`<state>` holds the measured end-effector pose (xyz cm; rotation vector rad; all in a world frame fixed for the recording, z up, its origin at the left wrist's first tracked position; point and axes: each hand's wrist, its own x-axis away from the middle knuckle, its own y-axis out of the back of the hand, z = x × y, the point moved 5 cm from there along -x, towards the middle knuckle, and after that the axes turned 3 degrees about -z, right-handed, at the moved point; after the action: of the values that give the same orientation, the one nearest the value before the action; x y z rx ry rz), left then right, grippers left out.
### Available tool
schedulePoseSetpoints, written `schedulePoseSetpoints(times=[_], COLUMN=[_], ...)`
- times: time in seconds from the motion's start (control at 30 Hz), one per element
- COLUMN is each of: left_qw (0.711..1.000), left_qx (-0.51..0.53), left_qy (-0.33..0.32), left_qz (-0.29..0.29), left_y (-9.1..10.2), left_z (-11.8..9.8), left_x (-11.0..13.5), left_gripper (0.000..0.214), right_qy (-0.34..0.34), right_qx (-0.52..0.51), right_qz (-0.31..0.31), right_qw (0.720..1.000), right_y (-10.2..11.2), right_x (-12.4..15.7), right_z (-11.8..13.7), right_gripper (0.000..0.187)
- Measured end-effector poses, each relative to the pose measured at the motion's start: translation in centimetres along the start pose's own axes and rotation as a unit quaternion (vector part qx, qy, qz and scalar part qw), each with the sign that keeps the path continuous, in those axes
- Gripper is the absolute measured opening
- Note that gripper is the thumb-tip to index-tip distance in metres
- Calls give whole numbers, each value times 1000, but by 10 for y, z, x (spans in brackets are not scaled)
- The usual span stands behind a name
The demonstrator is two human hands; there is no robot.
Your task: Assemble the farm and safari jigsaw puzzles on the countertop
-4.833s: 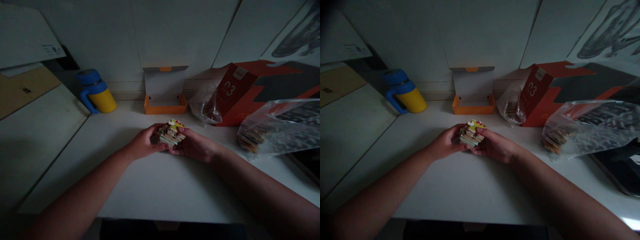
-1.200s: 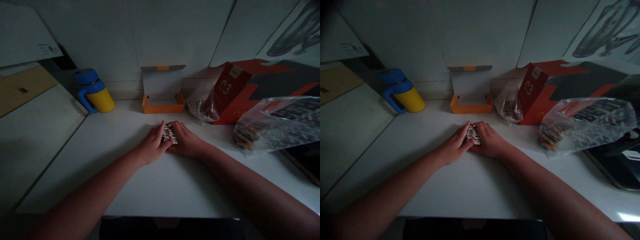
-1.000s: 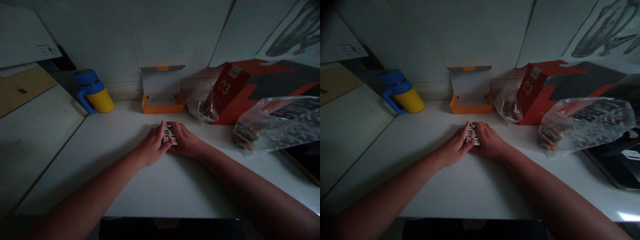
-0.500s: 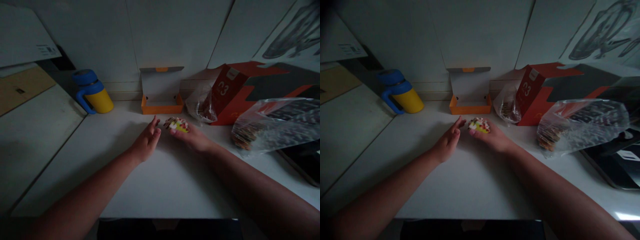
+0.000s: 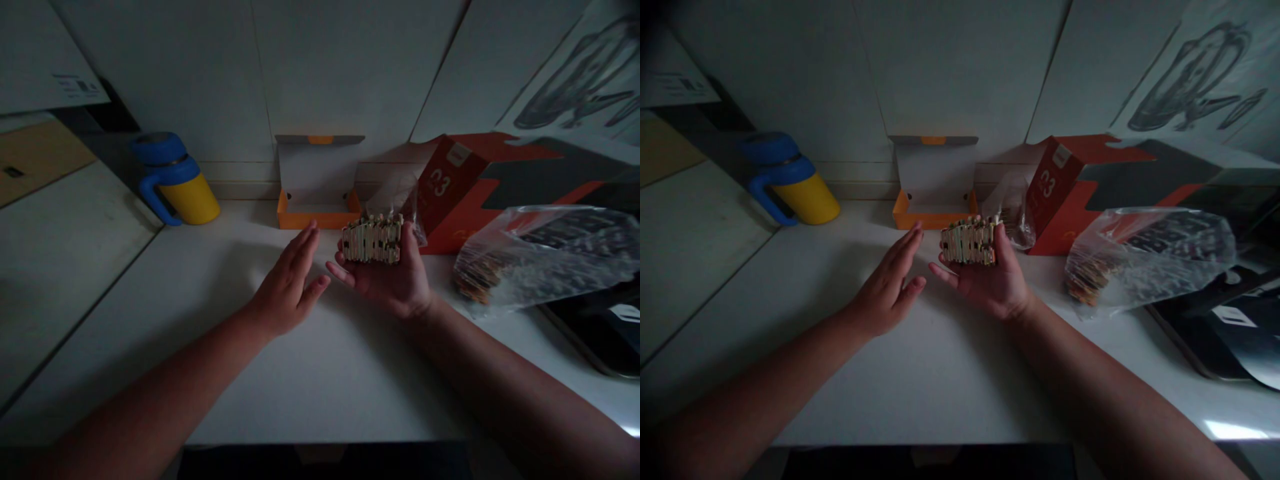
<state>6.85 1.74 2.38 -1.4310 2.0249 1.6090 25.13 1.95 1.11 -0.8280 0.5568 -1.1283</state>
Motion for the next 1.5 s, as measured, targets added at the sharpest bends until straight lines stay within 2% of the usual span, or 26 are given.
schedulePoseSetpoints(times=[0.17, 0.37, 0.47, 0.63, 0.7, 1.0, 1.4, 1.5], left_qw=[990, 974, 977, 988, 988, 992, 992, 993], left_qx=[-108, -187, -163, -61, -44, -7, 51, 44], left_qy=[-88, -126, -138, -121, -121, -95, -85, -72], left_qz=[29, 8, 3, -71, -83, -86, -79, -77], left_y=[0, -1, 1, 14, 18, 23, 26, 24], left_z=[-25, -32, -34, -34, -33, -29, -27, -28], left_x=[-7, -8, -7, -6, -7, -8, -8, -8], left_gripper=[87, 90, 90, 94, 92, 79, 79, 85], right_qy=[-39, -60, -69, -111, -122, -138, -162, -167], right_qx=[-10, -16, -18, -17, -19, -28, -28, -25], right_qz=[38, 65, 79, 128, 131, 110, 102, 94], right_qw=[998, 996, 994, 985, 984, 984, 981, 981], right_y=[-8, -13, -15, -18, -17, -24, -29, -29], right_x=[1, 2, 5, 12, 13, 17, 22, 22], right_z=[-13, -16, -18, -33, -38, -42, -50, -55], right_gripper=[71, 71, 71, 76, 74, 72, 79, 81])
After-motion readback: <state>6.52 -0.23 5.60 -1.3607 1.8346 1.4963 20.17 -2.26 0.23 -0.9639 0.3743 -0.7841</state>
